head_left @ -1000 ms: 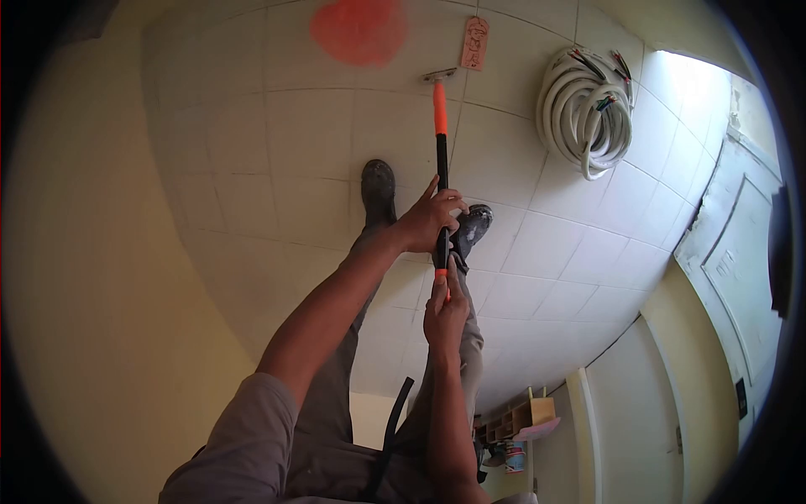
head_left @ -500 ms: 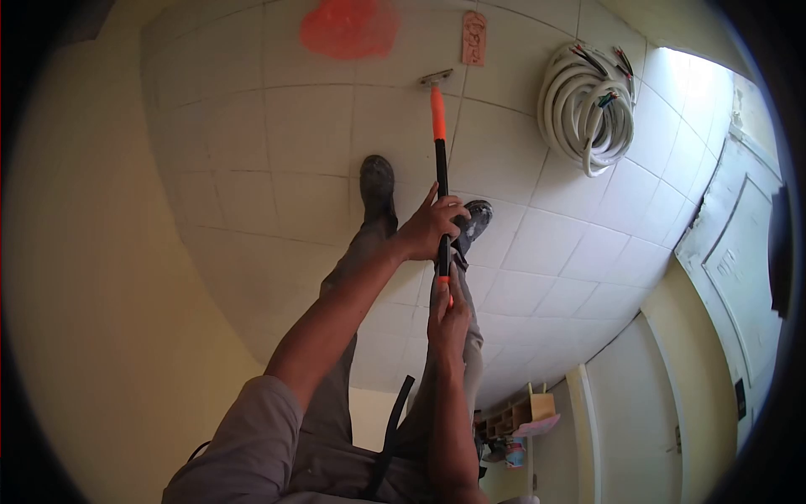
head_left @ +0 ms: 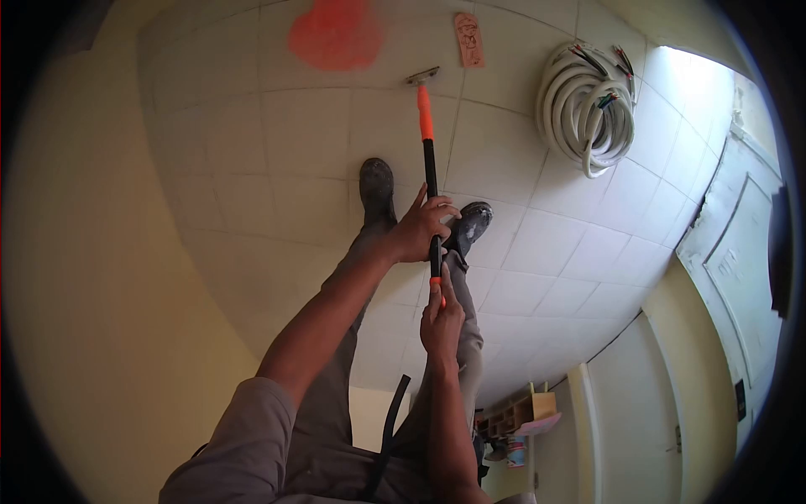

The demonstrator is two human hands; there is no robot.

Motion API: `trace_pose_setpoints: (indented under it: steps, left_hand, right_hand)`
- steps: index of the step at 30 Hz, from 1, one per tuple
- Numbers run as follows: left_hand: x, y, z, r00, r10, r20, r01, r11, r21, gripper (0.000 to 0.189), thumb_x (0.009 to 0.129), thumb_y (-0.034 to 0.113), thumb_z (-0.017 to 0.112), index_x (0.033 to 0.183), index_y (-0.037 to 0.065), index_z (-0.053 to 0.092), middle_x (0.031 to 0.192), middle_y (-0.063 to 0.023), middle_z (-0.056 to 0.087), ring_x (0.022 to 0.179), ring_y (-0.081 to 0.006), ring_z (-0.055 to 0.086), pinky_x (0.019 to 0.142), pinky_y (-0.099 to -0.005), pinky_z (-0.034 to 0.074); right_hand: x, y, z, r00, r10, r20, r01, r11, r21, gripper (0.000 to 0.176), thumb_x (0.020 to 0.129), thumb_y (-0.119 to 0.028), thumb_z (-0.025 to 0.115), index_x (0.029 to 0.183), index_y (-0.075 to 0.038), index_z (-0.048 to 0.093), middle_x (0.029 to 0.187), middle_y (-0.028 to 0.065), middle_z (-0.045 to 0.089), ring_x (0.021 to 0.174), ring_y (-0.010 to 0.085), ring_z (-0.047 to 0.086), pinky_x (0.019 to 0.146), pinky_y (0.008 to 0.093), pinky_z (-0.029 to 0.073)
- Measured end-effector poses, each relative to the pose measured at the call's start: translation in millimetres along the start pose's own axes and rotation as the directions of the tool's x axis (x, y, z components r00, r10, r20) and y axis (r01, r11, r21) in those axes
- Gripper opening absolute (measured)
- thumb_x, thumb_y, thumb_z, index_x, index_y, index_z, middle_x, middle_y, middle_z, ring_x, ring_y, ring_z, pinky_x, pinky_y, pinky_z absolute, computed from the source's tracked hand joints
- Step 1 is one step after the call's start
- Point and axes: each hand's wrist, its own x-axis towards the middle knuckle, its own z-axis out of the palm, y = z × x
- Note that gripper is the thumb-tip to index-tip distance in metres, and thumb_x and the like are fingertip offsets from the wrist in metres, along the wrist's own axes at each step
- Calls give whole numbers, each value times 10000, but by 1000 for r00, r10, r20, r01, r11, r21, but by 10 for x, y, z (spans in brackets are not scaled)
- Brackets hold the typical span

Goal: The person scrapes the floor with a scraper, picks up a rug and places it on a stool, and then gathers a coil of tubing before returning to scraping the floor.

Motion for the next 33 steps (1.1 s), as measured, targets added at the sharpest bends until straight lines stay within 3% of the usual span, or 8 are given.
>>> trace_pose_setpoints:
  steps: [7,10,16,21,24,29,32,33]
  left_hand:
    - [17,-77,-16,1000,8,2,-8,1000,21,239,653,207,852,627,131,627,1308,-13,603,1433,-265,421,1261,-672,102]
    - [57,12,-4,1000,-8,28,7,999,38,155,683,180,807,650,132,663,1292,-14,614,1421,-263,439,1261,-673,103]
    - [169,-14,67,999,53,-11,-53,999,6,306,622,198,895,608,112,601,1305,-11,612,1414,-289,441,1262,-669,110]
    - [209,56,-114,998,22,61,-22,1000,-4,148,674,169,821,666,109,686,1297,-36,618,1405,-270,449,1259,-658,105]
    - [190,13,-123,999,45,26,-44,999,-10,309,598,176,890,578,93,593,1317,-27,614,1384,-295,461,1251,-669,127]
    - [253,-37,-98,999,50,12,-51,999,3,321,614,203,889,577,98,588,1329,-33,602,1409,-286,438,1257,-661,122]
    - [182,17,-18,999,35,34,-36,999,18,245,635,198,863,613,105,637,1323,-28,603,1409,-275,439,1259,-660,120]
    - [213,4,-35,999,32,44,-33,999,30,189,654,183,834,633,112,660,1317,-20,603,1412,-261,439,1261,-660,114]
  right_hand:
    - [106,-95,8,999,32,39,-30,999,-40,453,1098,-239,479,1500,-32,508,769,152,613,586,139,486,578,346,454]
    - [17,-42,-62,993,108,46,-107,994,-12,425,1101,-216,462,1496,-69,517,822,286,643,629,293,623,638,398,498]
    - [72,-53,-86,998,-37,-52,34,998,-51,438,1100,-219,464,1502,-51,507,810,254,656,630,232,549,640,394,487]
    - [61,-219,-101,999,40,-16,-39,998,56,440,1098,-210,466,1503,-42,502,759,220,617,615,198,512,610,382,475]
    - [70,-235,-45,998,66,-4,-65,997,47,442,1097,-203,469,1508,-42,496,720,190,575,600,175,474,587,374,463]
    - [110,-179,-67,995,96,12,-97,994,54,442,1098,-203,466,1509,-43,494,728,187,570,600,170,467,585,366,457]
    - [46,-30,-36,997,78,-1,-78,994,82,497,1096,-298,461,1509,-23,495,678,35,486,596,104,456,559,304,422]
    - [92,-6,-46,999,53,-8,-52,994,91,495,1095,-293,463,1508,-22,496,681,37,490,597,104,457,560,304,422]
